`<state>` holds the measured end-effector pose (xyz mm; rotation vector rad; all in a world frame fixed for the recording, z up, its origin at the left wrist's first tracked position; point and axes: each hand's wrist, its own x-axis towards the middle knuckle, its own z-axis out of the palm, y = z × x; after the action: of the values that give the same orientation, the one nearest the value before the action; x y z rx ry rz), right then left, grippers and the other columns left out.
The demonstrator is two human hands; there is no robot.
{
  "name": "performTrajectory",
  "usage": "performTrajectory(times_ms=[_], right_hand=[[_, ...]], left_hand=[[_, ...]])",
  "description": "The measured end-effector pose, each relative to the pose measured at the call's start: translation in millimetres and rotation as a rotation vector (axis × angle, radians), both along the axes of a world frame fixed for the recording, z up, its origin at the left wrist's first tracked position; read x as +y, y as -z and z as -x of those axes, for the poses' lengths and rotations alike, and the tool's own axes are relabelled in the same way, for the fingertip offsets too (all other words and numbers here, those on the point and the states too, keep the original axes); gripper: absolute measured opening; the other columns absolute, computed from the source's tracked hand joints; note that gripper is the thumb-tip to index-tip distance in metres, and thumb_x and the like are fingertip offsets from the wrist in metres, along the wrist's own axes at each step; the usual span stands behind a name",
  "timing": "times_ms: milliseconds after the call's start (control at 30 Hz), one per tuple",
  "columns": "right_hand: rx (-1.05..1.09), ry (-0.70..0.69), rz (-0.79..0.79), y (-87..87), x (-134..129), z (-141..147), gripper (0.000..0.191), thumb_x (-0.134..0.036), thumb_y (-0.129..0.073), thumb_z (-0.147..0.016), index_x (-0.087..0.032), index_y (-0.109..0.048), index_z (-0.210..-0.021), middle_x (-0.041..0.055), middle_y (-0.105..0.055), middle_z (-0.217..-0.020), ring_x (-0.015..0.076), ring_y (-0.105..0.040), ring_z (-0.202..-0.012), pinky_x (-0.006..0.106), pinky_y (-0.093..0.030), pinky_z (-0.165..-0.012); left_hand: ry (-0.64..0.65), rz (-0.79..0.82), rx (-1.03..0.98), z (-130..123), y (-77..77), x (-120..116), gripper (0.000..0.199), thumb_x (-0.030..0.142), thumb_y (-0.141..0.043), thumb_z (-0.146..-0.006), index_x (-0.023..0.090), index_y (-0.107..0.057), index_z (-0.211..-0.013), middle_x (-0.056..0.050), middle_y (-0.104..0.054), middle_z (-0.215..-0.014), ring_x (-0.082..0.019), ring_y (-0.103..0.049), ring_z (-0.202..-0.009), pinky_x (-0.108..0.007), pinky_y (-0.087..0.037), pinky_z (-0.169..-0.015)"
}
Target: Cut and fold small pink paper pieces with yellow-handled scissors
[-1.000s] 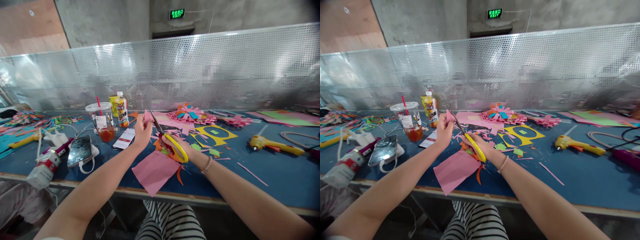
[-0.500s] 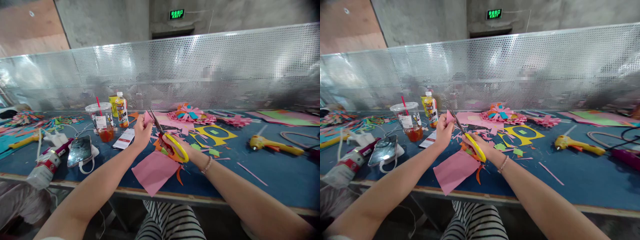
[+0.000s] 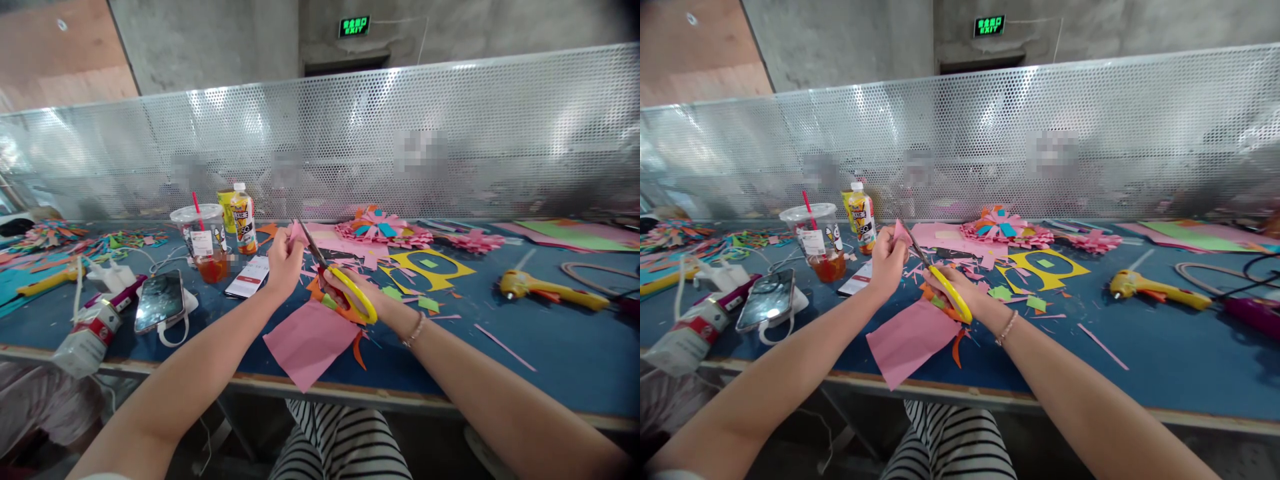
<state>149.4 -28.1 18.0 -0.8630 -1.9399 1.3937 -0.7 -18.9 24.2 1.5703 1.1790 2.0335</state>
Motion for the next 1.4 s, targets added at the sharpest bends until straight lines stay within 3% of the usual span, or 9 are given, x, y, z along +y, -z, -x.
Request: performTrajectory(times_ms=[200,567,833,1000,1400], right_hand=[[-0.024,0.073,-0.003,-4.3,-4.6,1.8,0.043,-0.060,-0.051,-0.071,-0.020,-0.040,-0.065,-0.0080,-0.033,-0.042,0.0056,-0.031,-0.036,0.020,-0.023,-0.035],[-0.129,0.161,-0.224,-5.9,-5.7,0.8,0.047,-0.064,-0.045,-0.072,-0.018,-0.041,-0.060,-0.0070,-0.034,-0.042,0.0049,-0.031,-0.036,0.021,-0.025,-0.036],[-0.118,0.176,-0.239,-3.6,-3.0,0.4,0.048,-0.062,-0.046,-0.073,-0.019,-0.038,-0.055,-0.0069,-0.033,-0.040,0.0043,-0.030,-0.033,0.020,-0.024,-0.034],[-0.109,0.207,-0.167,-2.8,-6.6,1.7,0.047,-0.064,-0.046,-0.072,-0.019,-0.038,-0.059,-0.0077,-0.032,-0.040,0.0048,-0.030,-0.031,0.019,-0.023,-0.031],[-0.081,0.116,-0.225,-2.7,3.8,-5.7,0.042,-0.060,-0.048,-0.074,-0.020,-0.041,-0.067,-0.0075,-0.032,-0.048,0.0053,-0.028,-0.039,0.020,-0.024,-0.036]], left_hand=[[-0.006,-0.011,0.017,-0.1,-0.1,0.6,0.010,0.016,-0.046,-0.075,0.019,-0.040,-0.067,0.006,-0.033,-0.054,-0.007,-0.032,-0.048,-0.021,-0.027,-0.048],[0.076,0.043,-0.075,-1.7,-1.9,1.1,0.017,0.021,-0.047,-0.077,0.020,-0.035,-0.065,0.007,-0.031,-0.050,-0.006,-0.029,-0.042,-0.020,-0.025,-0.043],[0.131,0.067,-0.129,-2.3,-4.0,2.0,0.016,0.022,-0.047,-0.077,0.020,-0.036,-0.067,0.008,-0.030,-0.048,-0.005,-0.029,-0.040,-0.020,-0.024,-0.042],[0.242,0.081,-0.193,-2.9,-5.6,-0.2,0.018,0.022,-0.045,-0.078,0.020,-0.032,-0.066,0.009,-0.029,-0.048,-0.004,-0.027,-0.038,-0.019,-0.022,-0.040],[0.303,0.065,-0.225,-2.7,-3.6,0.4,0.021,0.021,-0.046,-0.077,0.020,-0.029,-0.066,0.008,-0.029,-0.049,-0.003,-0.026,-0.040,-0.018,-0.022,-0.041]])
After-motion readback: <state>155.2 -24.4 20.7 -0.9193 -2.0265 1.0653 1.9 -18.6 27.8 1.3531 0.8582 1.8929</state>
